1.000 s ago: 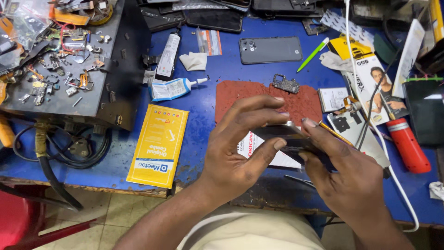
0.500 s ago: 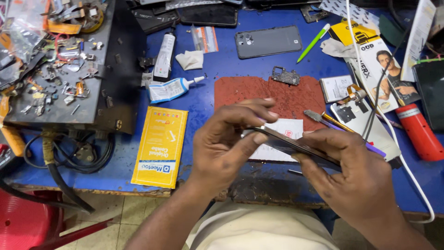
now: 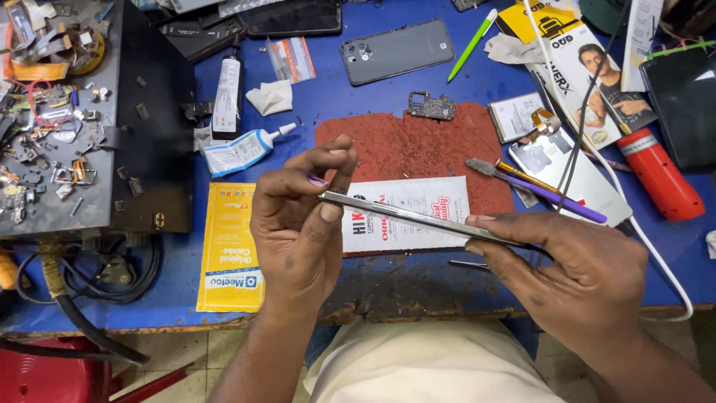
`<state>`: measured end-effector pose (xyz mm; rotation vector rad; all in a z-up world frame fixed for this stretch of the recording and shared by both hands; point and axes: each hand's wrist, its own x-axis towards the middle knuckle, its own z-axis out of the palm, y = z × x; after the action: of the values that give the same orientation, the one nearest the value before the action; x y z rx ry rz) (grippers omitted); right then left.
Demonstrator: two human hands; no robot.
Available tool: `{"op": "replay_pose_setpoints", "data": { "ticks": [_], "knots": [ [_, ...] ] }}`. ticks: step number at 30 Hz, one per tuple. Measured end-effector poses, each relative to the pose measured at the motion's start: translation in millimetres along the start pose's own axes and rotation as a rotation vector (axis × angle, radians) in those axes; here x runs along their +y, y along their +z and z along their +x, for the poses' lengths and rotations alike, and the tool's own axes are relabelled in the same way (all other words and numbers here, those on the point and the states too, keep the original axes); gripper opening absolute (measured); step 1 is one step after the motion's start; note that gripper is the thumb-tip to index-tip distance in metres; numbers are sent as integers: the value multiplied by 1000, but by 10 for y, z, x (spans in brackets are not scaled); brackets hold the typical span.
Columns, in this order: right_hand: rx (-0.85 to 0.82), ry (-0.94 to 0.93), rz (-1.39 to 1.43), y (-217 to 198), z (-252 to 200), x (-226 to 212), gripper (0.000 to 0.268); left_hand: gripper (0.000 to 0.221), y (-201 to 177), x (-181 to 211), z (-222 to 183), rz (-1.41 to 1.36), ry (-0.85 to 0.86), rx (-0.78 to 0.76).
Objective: The person handles a disassembled smartphone, inspecting the internal frame and battery area. They use a small yellow screwdriver to manipulate components inside the phone chassis, focusing on the camera module and battery connector area. The workspace is cluttered with various phone parts and tools.
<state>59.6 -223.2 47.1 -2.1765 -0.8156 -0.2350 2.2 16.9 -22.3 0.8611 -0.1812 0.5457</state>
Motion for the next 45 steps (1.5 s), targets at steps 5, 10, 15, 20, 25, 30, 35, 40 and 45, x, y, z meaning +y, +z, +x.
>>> {"op": "replay_pose_setpoints", "data": {
  "ticks": [5, 10, 15, 20, 25, 30, 35, 40, 45],
  "knots": [
    [26, -47, 28, 1, 2, -11, 25, 16, 23, -5, -6, 5, -3, -1],
    [1, -81, -25, 8, 27, 45, 23, 41, 72, 15, -30, 159, -100, 35],
    [-103, -353, -58, 153, 197, 340, 20, 56, -76, 127, 20, 449, -35, 67],
    [-282, -632, -181, 289, 257, 500, 10, 44, -73, 403, 168, 718, 136, -52],
    [-398, -607, -217, 303, 181, 478, 30, 32, 91, 577, 408, 1007, 125, -299],
    [-421, -533, -200, 257, 96, 514, 31, 41, 164, 266, 628, 1250, -26, -638],
    [-178, 86, -278, 54, 91, 719, 16, 81, 198, -5, 594, 1445, -99, -854],
    [-300, 52, -535, -45, 314, 901, 15, 91, 176, -53, 558, 1611, -183, -998],
    [-327, 93, -548, -17, 408, 849, 18, 86, 107, -64, 530, 1604, -149, -999]
  ]
}}
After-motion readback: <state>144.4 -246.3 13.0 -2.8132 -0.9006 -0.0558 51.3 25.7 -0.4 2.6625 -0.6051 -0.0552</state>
